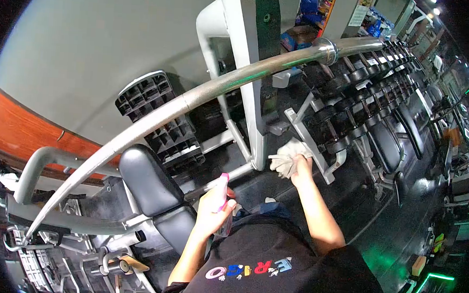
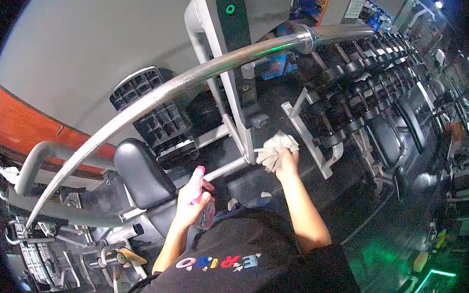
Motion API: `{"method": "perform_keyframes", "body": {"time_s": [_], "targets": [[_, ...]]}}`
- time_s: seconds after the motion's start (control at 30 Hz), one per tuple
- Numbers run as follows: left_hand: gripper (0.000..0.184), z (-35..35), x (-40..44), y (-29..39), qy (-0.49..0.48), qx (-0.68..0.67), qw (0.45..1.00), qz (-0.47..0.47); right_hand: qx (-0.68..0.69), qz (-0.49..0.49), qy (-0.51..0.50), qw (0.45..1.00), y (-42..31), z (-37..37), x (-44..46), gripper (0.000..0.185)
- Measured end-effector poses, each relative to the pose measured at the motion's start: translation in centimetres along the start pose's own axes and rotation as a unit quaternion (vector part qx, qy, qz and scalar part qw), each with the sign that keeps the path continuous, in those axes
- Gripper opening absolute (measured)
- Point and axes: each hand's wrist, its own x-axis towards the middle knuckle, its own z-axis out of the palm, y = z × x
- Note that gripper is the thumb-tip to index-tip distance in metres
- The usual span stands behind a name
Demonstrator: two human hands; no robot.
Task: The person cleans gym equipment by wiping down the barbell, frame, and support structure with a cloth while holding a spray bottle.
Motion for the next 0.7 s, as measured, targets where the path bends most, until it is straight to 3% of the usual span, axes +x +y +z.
{"method": "perform_keyframes", "body": {"time_s": [0.03,0.1,0.13,0.17,0.23,0.27,0.3,0.37,0.43,0.5,0.6,0.63,0.7], "targets": [[0.071,-0.1,0.1,-0.2,-0.002,-0.001,1.0,0.001,0.041,0.022,0.0,0.999,-0.7,1.6,-0.5,0.027],[0.071,-0.1,0.3,-0.5,-0.013,-0.027,0.999,-0.017,0.104,0.085,-0.19,0.972,0.9,0.3,3.4,0.025],[0.071,-0.2,0.5,-0.6,-0.017,-0.03,0.999,-0.017,0.071,0.025,-0.082,0.994,0.6,3.1,3.5,0.025],[0.071,-0.3,0.8,-0.7,-0.033,-0.023,0.999,-0.014,-0.03,0.026,-0.109,0.993,-1.4,6.1,2.4,0.033],[0.071,-0.4,1.1,-1.0,-0.053,-0.016,0.998,-0.011,-0.087,-0.122,0.079,0.986,3.1,8.9,2.7,0.035],[0.07,-0.4,1.3,-1.3,-0.062,-0.019,0.998,-0.01,-0.09,-0.165,0.041,0.981,5.5,7.3,3.3,0.034],[0.068,-0.4,1.7,-1.6,-0.07,-0.022,0.997,-0.008,-0.093,-0.116,0.045,0.988,5.4,7.4,1.2,0.032],[0.067,-0.4,2.2,-1.8,-0.084,-0.03,0.996,-0.018,-0.102,0.106,-0.044,0.988,5.5,6.4,-1.7,0.034],[0.066,-0.3,2.8,-2.1,-0.092,-0.039,0.995,-0.028,-0.109,0.062,-0.014,0.992,8.1,6.8,-3.3,0.03],[0.065,-0.6,3.0,-2.5,-0.102,-0.011,0.995,-0.006,-0.101,0.112,-0.055,0.987,6.1,7.5,-4.8,0.03],[0.065,-1.6,3.4,-1.4,-0.085,-0.019,0.996,-0.001,-0.094,0.112,-0.235,0.961,2.8,9.9,-4.6,0.032],[0.065,-1.9,3.4,-1.1,-0.082,-0.022,0.996,-0.001,-0.207,0.137,-0.216,0.944,-0.2,12.1,-4.9,0.032],[0.025,-2.3,3.1,-0.8,-0.011,-0.057,0.998,-0.035,-0.394,-0.085,-0.233,0.885,-0.5,14.7,-2.4,0.033]]}}
